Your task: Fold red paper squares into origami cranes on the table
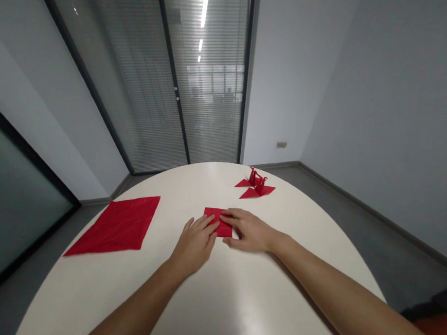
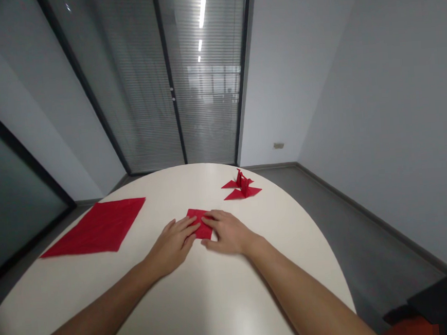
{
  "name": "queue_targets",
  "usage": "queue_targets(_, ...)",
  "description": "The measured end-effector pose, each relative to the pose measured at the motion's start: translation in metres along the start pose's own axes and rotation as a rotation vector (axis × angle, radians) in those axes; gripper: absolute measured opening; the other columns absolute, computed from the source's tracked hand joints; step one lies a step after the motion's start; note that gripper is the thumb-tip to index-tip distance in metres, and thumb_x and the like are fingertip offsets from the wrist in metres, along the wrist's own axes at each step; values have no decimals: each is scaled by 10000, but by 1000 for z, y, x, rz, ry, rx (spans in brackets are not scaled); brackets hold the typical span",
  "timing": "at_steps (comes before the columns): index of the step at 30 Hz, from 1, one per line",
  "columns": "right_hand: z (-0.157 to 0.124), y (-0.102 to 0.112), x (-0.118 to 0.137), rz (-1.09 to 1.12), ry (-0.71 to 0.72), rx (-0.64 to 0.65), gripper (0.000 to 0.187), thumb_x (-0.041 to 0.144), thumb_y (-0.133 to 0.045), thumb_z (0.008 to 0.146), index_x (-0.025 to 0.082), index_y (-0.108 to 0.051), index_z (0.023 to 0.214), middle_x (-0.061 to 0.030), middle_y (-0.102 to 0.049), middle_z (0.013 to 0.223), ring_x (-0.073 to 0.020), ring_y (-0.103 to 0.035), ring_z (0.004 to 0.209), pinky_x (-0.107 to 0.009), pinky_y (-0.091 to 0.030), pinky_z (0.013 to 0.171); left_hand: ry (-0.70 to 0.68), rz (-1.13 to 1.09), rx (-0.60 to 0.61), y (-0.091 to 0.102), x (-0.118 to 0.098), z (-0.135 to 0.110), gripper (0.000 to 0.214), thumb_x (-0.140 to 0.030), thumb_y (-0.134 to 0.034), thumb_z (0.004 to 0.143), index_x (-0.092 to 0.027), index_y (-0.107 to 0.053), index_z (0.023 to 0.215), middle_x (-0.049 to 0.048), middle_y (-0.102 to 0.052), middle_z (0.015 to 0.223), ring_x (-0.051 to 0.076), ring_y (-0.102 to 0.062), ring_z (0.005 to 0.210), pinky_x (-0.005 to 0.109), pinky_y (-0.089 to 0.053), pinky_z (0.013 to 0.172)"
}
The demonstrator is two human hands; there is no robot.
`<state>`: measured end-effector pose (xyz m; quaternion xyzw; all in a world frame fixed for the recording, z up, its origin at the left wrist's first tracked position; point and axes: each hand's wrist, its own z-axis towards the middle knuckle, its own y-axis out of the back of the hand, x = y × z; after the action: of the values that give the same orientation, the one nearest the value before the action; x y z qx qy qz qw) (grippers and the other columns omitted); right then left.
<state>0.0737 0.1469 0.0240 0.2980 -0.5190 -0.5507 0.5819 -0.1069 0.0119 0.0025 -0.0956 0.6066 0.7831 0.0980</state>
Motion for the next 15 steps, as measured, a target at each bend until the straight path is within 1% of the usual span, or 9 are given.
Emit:
queue_targets(3, 0, 1, -1, 2, 6, 12, 606, 459, -619, 904, 104, -588, 1394, -200, -571, 1427, -349, -518, 1334, -518, -395, 1139, -12, -15, 36, 1, 0, -2, 426, -329, -455, 1007, -229, -553, 1409, 120, -489, 1531, 289, -409, 1450, 603, -254, 1190)
queue_targets(5, 1, 3, -1, 8, 16, 7, 572, 439, -626, 901, 114, -612, 1371, -196, -581, 1421, -350, -526, 1333, -527, -395, 1139, -23, -19, 42, 1, 0, -3, 435, -351, -475, 999, -234, -545, 1413, 122, -481, 1537, 291, -388, 1463, 606, -240, 1196)
queue_targets(10, 2, 7, 0, 46, 54, -5, 468, 377, -643, 888, 135, -672, 1288, -191, -623, 1373, -329, -567, 1304, -518, -413, 1130, -24, -59, -2, 1, 1, -3, 423, -336, -521, 969, -218, -563, 1373, 132, -516, 1507, 292, -416, 1447, 600, -251, 1198)
queue_targets(15, 2, 8, -3, 92, 61, -15, 415, 343, -656, 885, 147, -682, 1249, -165, -688, 1283, -302, -594, 1279, -498, -401, 1146, -15, -83, -61, -1, 1, -2, 306, -321, -556, 946, -196, -613, 1219, 138, -574, 1451, 295, -464, 1411, 575, -289, 1194)
